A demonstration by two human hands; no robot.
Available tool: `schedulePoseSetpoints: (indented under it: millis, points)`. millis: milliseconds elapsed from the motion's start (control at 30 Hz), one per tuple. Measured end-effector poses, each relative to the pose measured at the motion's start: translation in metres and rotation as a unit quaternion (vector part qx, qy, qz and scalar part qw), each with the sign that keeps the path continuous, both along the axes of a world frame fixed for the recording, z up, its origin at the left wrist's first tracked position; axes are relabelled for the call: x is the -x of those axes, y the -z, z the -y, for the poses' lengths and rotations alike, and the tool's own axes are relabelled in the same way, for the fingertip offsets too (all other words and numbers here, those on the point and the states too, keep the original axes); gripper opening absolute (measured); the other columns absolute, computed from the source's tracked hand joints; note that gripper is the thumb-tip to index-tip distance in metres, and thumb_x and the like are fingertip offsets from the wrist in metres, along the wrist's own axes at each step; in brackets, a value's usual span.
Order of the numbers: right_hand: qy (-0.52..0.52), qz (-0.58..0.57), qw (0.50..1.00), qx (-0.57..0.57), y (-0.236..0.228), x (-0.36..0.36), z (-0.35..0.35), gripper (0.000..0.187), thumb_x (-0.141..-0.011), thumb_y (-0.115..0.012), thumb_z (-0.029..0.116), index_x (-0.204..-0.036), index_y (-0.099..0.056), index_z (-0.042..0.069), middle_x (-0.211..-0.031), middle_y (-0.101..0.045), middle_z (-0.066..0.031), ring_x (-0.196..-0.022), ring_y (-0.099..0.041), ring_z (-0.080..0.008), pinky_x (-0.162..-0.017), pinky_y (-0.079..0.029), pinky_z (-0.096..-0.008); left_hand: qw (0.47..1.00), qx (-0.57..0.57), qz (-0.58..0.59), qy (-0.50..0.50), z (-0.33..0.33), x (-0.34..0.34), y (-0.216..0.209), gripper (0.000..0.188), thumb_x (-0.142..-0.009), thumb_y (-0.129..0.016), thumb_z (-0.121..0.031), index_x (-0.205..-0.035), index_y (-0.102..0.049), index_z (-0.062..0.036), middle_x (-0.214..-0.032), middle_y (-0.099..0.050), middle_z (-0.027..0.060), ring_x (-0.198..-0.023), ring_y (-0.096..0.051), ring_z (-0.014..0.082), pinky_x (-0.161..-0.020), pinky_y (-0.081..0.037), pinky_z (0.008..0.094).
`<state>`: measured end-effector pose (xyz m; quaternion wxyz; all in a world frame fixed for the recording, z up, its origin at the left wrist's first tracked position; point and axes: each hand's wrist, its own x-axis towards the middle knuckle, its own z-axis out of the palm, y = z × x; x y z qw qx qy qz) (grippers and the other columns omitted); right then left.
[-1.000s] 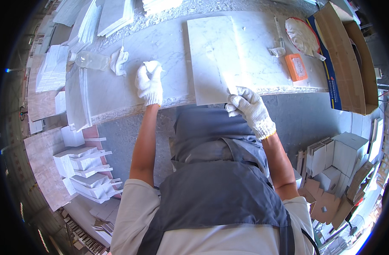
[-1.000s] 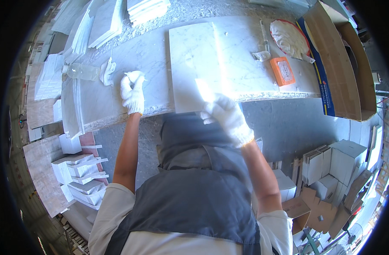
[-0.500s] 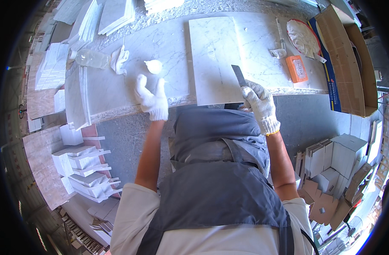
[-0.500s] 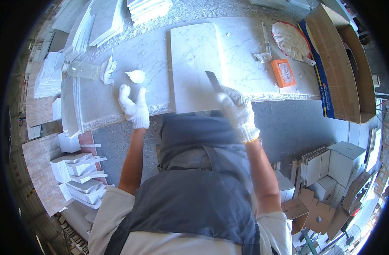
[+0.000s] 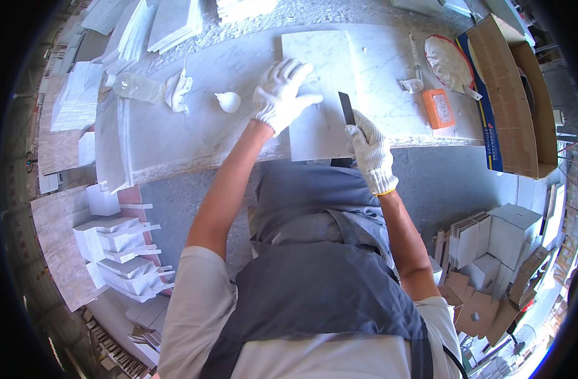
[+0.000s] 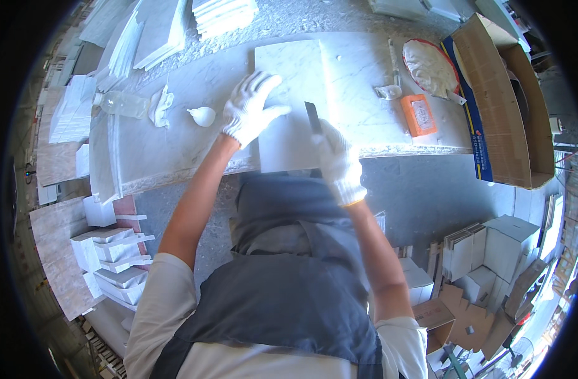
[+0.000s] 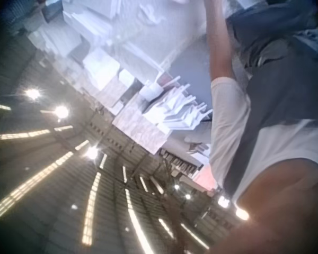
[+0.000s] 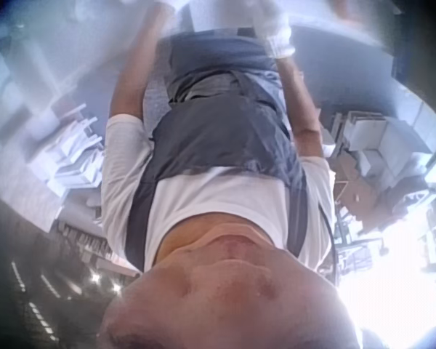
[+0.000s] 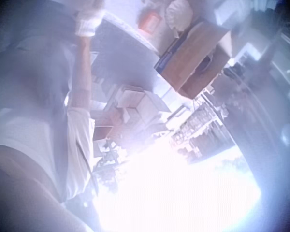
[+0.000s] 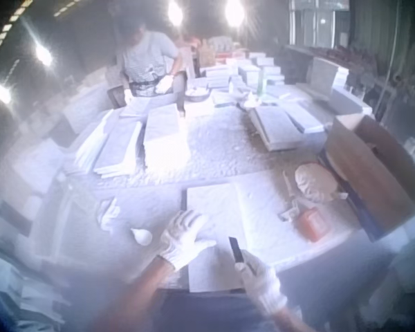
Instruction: The person puts on gloves and uses a utility knife to scrape the surface of a white rectangular tile on a workbench. They repeatedly scrape and wipe the tile, then flip it over to continue scraping the other side.
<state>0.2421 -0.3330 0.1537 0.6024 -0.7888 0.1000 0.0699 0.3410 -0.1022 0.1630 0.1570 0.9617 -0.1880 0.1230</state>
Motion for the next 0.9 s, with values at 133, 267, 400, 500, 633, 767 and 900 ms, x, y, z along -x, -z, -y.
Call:
schedulePoseSetpoints:
  millis: [133, 267, 400, 500, 633, 767, 900]
  points:
    - [0.001, 0.005, 1.000, -0.003, -0.006, 0.000, -0.002, 0.042, -0.100, -0.066, 0.018, -0.138, -0.066, 0.001, -0.123, -0.075, -0.0204, -0.106, -0.071, -0.0235, -0.096, -0.054, -0.0343, 0.999, -0.022, -0.039, -0.007, 0.003, -0.034, -0.002, 0.057, -0.094, -0.069, -0.050, -0.139, -0.061, -0.0165, -0.149, -0.054, 0.0063, -0.142, -0.047, 0.0339, -0.122, -0.036, 0.0490]
    - [-0.001, -0.039, 0.999, -0.012, -0.007, -0.001, 0.002, 0.045, -0.100, -0.067, 0.018, -0.141, -0.064, 0.000, -0.124, -0.074, -0.0216, -0.108, -0.071, -0.0239, -0.094, -0.055, -0.0345, 0.991, -0.108, 0.018, 0.083, -0.001, -0.019, 0.002, 0.045, -0.102, -0.059, -0.047, -0.133, -0.066, -0.0154, -0.147, -0.058, 0.0067, -0.138, -0.051, 0.0320, -0.124, -0.034, 0.0477]
    - [-0.036, 0.036, 0.996, 0.074, 0.002, -0.009, 0.002, 0.049, -0.100, -0.067, 0.017, -0.145, -0.059, 0.000, -0.119, -0.073, -0.0199, -0.100, -0.072, -0.0239, -0.085, -0.057, -0.0356, 0.984, 0.160, -0.062, 0.047, -0.018, 0.014, -0.001, 0.032, -0.100, -0.067, -0.031, -0.122, -0.071, -0.0083, -0.130, -0.070, 0.0108, -0.126, -0.061, 0.0300, -0.109, -0.047, 0.0440]
    - [-0.052, 0.131, 0.975, 0.172, 0.010, -0.024, -0.005, 0.046, -0.100, -0.066, 0.012, -0.144, -0.061, -0.002, -0.093, -0.072, -0.0135, -0.071, -0.065, -0.0160, -0.072, -0.057, -0.0323, 0.989, 0.141, 0.025, -0.027, -0.024, 0.032, 0.000, 0.032, -0.094, -0.074, -0.021, -0.121, -0.071, -0.0047, -0.120, -0.073, 0.0147, -0.116, -0.065, 0.0333, -0.103, -0.051, 0.0448]
    - [-0.064, 0.285, 0.915, 0.277, 0.017, -0.042, -0.021, 0.047, -0.098, -0.069, 0.015, -0.141, -0.062, -0.002, -0.111, -0.074, -0.0253, -0.101, -0.072, -0.0402, -0.090, -0.056, -0.0460, 0.995, 0.059, 0.051, -0.060, -0.020, 0.057, 0.009, 0.032, -0.094, -0.072, -0.025, -0.122, -0.071, -0.0101, -0.122, -0.073, 0.0111, -0.123, -0.064, 0.0346, -0.112, -0.048, 0.0462]
    - [-0.106, 0.319, 0.848, 0.410, 0.022, -0.038, -0.020, 0.046, -0.098, -0.068, 0.018, -0.140, -0.063, -0.002, -0.113, -0.074, -0.0251, -0.103, -0.073, -0.0387, -0.091, -0.057, -0.0452, 0.992, 0.049, 0.081, -0.085, -0.018, 0.066, 0.018, 0.029, -0.093, -0.072, -0.023, -0.119, -0.073, -0.0087, -0.121, -0.073, 0.0096, -0.124, -0.064, 0.0327, -0.113, -0.048, 0.0465]
    - [-0.128, 0.268, 0.828, 0.476, 0.029, -0.040, -0.030, 0.048, -0.099, -0.067, 0.021, -0.141, -0.062, -0.001, -0.115, -0.074, -0.0254, -0.102, -0.073, -0.0396, -0.091, -0.057, -0.0453, 0.990, 0.053, 0.113, -0.068, -0.017, 0.066, 0.021, 0.029, -0.093, -0.072, -0.022, -0.119, -0.074, -0.0078, -0.119, -0.073, 0.0088, -0.123, -0.065, 0.0303, -0.112, -0.048, 0.0476]
